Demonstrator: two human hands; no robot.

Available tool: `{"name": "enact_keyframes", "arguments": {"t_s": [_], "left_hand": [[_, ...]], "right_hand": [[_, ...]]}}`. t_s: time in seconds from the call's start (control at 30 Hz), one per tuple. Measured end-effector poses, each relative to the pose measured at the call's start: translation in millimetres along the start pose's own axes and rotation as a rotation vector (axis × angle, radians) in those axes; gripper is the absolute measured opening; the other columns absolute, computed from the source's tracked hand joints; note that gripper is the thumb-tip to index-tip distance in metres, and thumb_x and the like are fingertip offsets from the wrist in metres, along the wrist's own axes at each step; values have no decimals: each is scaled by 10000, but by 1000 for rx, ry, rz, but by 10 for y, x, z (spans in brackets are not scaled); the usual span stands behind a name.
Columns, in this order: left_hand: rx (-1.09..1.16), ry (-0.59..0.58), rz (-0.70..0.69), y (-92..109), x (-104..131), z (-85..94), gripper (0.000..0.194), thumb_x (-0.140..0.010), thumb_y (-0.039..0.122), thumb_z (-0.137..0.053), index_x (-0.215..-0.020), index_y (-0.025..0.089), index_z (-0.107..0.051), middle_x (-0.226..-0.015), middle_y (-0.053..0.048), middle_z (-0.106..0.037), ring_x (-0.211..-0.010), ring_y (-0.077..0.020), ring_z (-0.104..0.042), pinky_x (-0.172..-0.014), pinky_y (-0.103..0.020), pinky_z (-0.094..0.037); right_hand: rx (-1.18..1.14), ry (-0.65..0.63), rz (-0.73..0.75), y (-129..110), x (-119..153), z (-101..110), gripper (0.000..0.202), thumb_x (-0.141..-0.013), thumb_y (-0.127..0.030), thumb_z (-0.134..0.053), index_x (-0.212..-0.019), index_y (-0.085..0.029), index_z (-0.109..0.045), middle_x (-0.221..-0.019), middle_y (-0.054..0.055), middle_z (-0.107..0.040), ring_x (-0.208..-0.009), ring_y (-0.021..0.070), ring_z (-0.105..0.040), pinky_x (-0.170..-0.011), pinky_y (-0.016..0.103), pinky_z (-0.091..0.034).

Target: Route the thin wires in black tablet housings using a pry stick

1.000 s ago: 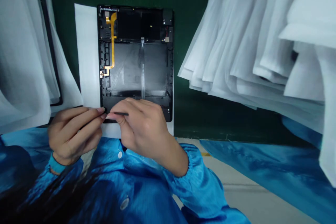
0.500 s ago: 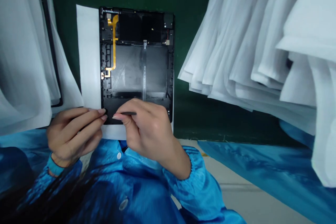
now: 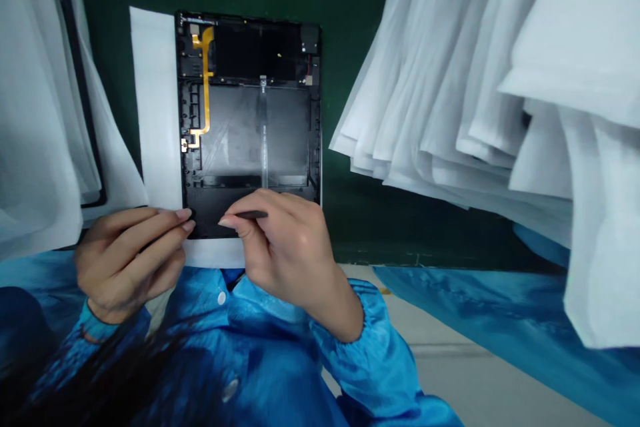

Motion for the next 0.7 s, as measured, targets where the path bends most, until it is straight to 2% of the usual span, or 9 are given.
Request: {"name": "enact_keyframes", "arguments": {"t_s": [0.17, 0.37, 0.5, 0.6, 0.7], "left_hand": [[11, 2, -2, 10, -34, 5, 336, -830, 110, -709, -1164, 133, -683, -1046, -93, -773, -958, -231, -715, -766, -362, -658], [14, -14, 13, 20, -30, -9, 531, -817, 93, -717, -1336, 114, -604, -1059, -120, -770, -942, -263, -709, -734, -418, -644], [3, -21, 4, 25, -45, 11, 612, -819, 85, -711, -1405, 153, -548, -1051, -105, -770, -929, -266, -714, -725, -422, -634], [7, -46, 22, 25, -43, 21, 626, -839, 92, -684, -1435, 189, -516, -1060, -90, -764, -939, -258, -702, -723, -417, -623], [18, -34, 51, 26, -46, 17, 579, -815, 84, -685, -1377, 174, -581, -1053, -98, -759, -923, -262, -685, -736, -410, -601]], "right_hand": [[-2, -2, -17, -1, 4, 12, 117, -928, -104, -625, -873, -203, -654, -814, -9, -751, -694, 118, -695, -642, 239, -564], [12, 2, -41, 10, 6, 61, 150, -933, -97, -609, -866, -227, -643, -805, -18, -739, -669, 122, -680, -614, 245, -570], [6, 10, -15, 19, 15, 68, 137, -927, -87, -617, -864, -207, -643, -805, -12, -736, -682, 109, -675, -629, 226, -567], [-14, -1, -36, 25, 13, 77, 123, -942, -119, -612, -856, -199, -650, -807, -3, -738, -684, 111, -677, -631, 230, -568], [-34, -8, -42, 33, 8, 92, 136, -957, -145, -597, -848, -193, -661, -798, 4, -739, -678, 114, -678, -621, 233, -565]]}}
Point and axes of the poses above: each hand's wrist, its own x-axis away from the middle knuckle, its own z-axis out of the back of the hand, y = z × x, the point moved 1 cm from there along -x, towards the middle knuckle
